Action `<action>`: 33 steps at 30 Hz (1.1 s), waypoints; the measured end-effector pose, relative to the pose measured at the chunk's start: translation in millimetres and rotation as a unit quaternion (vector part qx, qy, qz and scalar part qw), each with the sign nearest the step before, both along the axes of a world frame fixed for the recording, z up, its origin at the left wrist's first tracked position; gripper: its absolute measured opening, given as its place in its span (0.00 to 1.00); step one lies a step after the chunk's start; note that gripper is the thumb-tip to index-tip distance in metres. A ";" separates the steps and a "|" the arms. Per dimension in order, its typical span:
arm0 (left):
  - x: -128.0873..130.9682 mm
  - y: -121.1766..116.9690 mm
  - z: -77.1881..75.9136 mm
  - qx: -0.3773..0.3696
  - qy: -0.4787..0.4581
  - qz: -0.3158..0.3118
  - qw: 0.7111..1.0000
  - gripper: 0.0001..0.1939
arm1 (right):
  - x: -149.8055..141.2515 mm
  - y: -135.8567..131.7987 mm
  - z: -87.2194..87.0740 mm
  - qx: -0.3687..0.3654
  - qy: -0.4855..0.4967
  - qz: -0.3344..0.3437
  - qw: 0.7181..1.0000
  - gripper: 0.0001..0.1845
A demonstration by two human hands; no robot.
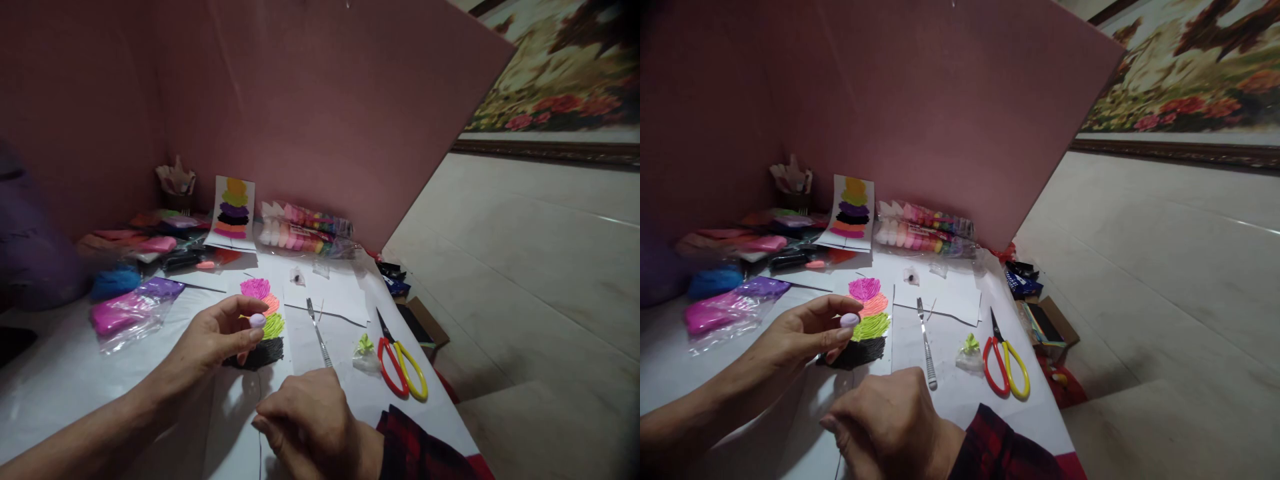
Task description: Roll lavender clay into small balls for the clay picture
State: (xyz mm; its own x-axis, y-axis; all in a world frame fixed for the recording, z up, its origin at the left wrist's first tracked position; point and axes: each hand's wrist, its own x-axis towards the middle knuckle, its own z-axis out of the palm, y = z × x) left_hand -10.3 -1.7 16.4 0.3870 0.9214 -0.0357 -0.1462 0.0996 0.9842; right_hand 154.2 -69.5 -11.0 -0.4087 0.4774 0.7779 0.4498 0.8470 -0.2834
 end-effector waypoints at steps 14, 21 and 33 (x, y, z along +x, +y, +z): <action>3.2 -2.2 3.3 -0.001 0.018 -0.006 1.000 0.14 | 1.1 -1.6 5.0 0.017 -0.057 -0.011 0.998 0.10; 1.1 -1.9 3.3 -0.003 0.007 -0.010 1.000 0.15 | 0.7 -2.1 4.0 0.003 -0.053 -0.027 0.998 0.12; 3.8 -4.0 5.7 0.025 0.037 -0.032 0.998 0.20 | 1.6 -2.1 2.7 0.012 -0.074 -0.027 0.997 0.12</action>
